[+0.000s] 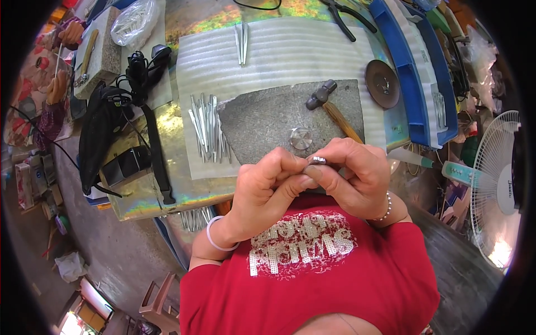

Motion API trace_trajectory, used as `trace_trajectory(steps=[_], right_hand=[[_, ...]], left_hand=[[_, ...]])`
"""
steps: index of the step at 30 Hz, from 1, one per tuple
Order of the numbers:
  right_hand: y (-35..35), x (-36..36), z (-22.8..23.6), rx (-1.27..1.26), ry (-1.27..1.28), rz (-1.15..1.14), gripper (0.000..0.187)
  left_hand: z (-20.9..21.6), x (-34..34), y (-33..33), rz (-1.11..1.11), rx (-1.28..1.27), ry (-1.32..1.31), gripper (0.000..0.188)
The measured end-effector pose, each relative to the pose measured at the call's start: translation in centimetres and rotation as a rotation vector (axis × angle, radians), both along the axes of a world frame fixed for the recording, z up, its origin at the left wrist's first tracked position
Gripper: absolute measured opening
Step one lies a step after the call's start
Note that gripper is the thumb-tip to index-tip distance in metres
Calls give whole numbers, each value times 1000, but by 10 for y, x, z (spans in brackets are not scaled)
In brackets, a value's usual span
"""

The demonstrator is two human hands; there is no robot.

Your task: Flattening and shaping small metal strips using a hammer on a stone block.

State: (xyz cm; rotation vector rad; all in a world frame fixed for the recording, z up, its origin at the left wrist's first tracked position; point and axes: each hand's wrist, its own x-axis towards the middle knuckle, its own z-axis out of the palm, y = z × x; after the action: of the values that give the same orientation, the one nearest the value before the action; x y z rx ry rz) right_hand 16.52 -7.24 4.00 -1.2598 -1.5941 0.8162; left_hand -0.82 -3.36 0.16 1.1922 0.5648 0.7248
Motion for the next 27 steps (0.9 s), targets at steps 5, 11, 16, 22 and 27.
trace_trajectory(steps=[5,11,16,22,27], right_hand=[[1,0,-2,-21,46,-8,11],[0,1,2,-13,-6,-6,11],[-1,-2,5,-27,-18,-77,10],[-6,-6,-2,-179,157,-107,10],[5,-7,-8,-575,512,-92,12]], left_hand=[[0,1,2,-60,-88,-85,10],[1,3,-2,-23,-85,-101,8],[0,4,-2,-28,-4,-50,9],[-1,3,-6,-45,-74,-24,9],[-6,2,1,-114,-350,-79,11]])
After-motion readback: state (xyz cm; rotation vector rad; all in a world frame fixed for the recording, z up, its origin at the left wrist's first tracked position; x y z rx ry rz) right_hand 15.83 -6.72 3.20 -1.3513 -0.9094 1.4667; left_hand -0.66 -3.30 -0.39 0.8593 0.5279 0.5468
